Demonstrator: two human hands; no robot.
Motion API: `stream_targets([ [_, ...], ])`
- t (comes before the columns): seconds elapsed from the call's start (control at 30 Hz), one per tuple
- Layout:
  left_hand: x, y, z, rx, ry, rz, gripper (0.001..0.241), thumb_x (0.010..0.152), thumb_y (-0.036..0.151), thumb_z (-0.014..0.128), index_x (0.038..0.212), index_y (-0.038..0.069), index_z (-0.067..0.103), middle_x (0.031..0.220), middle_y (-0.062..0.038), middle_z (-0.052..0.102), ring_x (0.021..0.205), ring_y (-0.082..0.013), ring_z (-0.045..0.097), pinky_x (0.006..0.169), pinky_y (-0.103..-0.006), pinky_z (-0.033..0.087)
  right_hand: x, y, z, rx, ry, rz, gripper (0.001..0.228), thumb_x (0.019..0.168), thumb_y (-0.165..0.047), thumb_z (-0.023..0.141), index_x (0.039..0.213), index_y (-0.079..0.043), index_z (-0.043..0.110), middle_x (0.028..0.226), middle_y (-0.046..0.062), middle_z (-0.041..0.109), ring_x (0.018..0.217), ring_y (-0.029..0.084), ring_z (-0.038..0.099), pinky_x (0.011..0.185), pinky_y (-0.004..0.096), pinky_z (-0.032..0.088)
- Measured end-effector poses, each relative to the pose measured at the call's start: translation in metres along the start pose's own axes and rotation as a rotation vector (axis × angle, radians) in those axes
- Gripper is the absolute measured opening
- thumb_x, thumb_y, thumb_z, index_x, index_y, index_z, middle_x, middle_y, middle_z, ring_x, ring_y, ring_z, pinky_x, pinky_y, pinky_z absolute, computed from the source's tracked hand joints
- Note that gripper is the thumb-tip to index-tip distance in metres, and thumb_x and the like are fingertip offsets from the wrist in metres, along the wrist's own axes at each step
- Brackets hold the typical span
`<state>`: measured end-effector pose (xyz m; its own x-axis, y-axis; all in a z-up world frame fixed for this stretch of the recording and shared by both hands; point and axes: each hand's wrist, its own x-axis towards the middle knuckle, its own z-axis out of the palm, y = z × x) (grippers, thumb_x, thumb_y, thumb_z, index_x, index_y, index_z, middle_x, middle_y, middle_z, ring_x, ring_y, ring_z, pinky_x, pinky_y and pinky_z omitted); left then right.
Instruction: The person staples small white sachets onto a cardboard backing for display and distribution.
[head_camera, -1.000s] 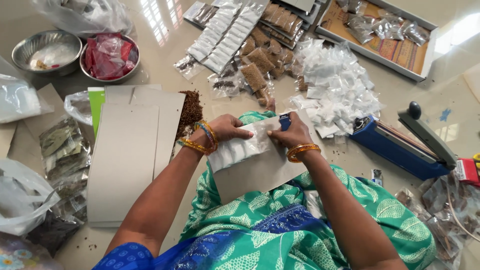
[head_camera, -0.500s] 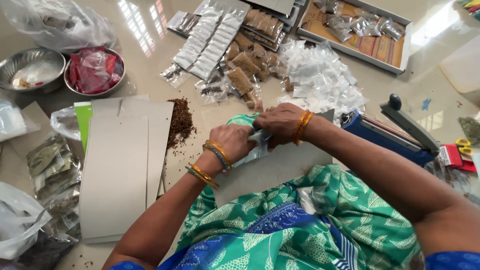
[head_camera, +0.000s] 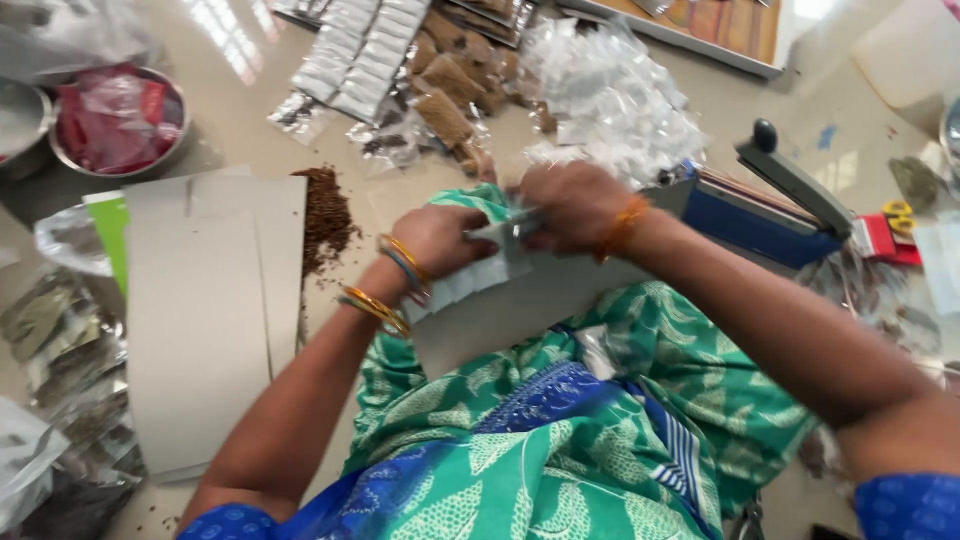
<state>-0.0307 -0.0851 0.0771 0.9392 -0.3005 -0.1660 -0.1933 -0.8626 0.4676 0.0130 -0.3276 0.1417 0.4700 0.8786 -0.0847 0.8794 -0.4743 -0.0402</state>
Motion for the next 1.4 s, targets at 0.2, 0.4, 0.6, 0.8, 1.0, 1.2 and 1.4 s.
stream_targets([
  [0.2,0.059,-0.057,0.029,-0.436,-0.291,0.289,0.056,0.078,0.042,0.078,0.121,0.007,0.068,0.112,-0.009,0.075,0.102,-0.0212,0.069,0.089,-0.0378,0.053,-0.115,-0.029,-0.009,0.401,0.232,1.017,0.073,0.076,-0.058,0.083,0.117,-0.005,0.054,0.103,0.014,0.071,0.095,0.03,0.074,0.082,0.04,0.06],
  [0.4,0.112,-0.048,0.057,-0.445,-0.424,0.429,0.05,0.081,0.041,0.081,0.108,0.001,0.067,0.097,-0.006,0.069,0.09,-0.0171,0.062,0.079,-0.0352,0.05,-0.171,-0.077,0.1,0.563,-0.248,1.213,0.064,0.072,-0.044,0.089,0.114,-0.011,0.056,0.107,0.015,0.072,0.102,0.036,0.071,0.09,0.047,0.057],
  [0.6,0.107,-0.036,0.057,-0.484,-0.544,0.203,0.041,0.092,0.037,0.073,0.104,-0.002,0.068,0.095,-0.012,0.065,0.088,-0.017,0.055,0.079,-0.0372,0.047,-0.153,-0.069,0.003,0.579,-0.094,0.957,0.044,0.077,-0.032,0.079,0.112,-0.015,0.059,0.089,0.012,0.076,0.08,0.029,0.077,0.073,0.041,0.061],
  [0.8,0.103,-0.044,0.068,-0.719,-0.388,0.193,0.065,0.099,0.052,0.066,0.124,-0.007,0.073,0.163,-0.003,0.007,0.138,-0.0148,0.037,0.111,-0.0315,0.032,-0.063,-0.051,0.025,0.917,0.383,0.712,0.033,0.079,-0.02,0.08,0.103,-0.009,0.06,0.08,0.005,0.069,0.066,0.017,0.067,0.057,0.035,0.054],
  [1.0,0.078,-0.021,0.039,-0.737,-0.377,-0.026,0.074,0.095,0.07,0.061,0.111,-0.001,0.073,0.125,-0.01,0.065,0.119,-0.0152,0.053,0.102,-0.0278,0.038,-0.018,-0.027,0.122,1.134,0.68,0.897,0.025,0.083,-0.009,0.077,0.1,-0.006,0.06,0.08,0.002,0.065,0.067,0.011,0.066,0.059,0.028,0.056],
  [1.2,0.082,-0.026,0.043,-0.702,-0.491,0.109,0.059,0.086,0.05,0.086,0.068,0.005,0.052,0.062,0.007,0.039,0.056,-0.0066,0.035,0.05,-0.0312,0.025,-0.009,-0.042,0.133,1.523,0.944,1.133,0.03,0.072,0.0,0.081,0.094,-0.004,0.062,0.076,0.004,0.067,0.062,0.014,0.065,0.056,0.03,0.055],
  [1.4,0.075,-0.023,0.034,-0.777,-0.521,0.092,0.04,0.083,0.042,0.082,0.072,0.006,0.069,0.063,0.008,0.054,0.057,-0.0051,0.046,0.051,-0.0284,0.036,-0.006,-0.045,0.141,1.525,1.015,1.167,0.028,0.07,0.001,0.083,0.089,-0.004,0.064,0.077,0.004,0.066,0.062,0.015,0.064,0.057,0.03,0.054],
])
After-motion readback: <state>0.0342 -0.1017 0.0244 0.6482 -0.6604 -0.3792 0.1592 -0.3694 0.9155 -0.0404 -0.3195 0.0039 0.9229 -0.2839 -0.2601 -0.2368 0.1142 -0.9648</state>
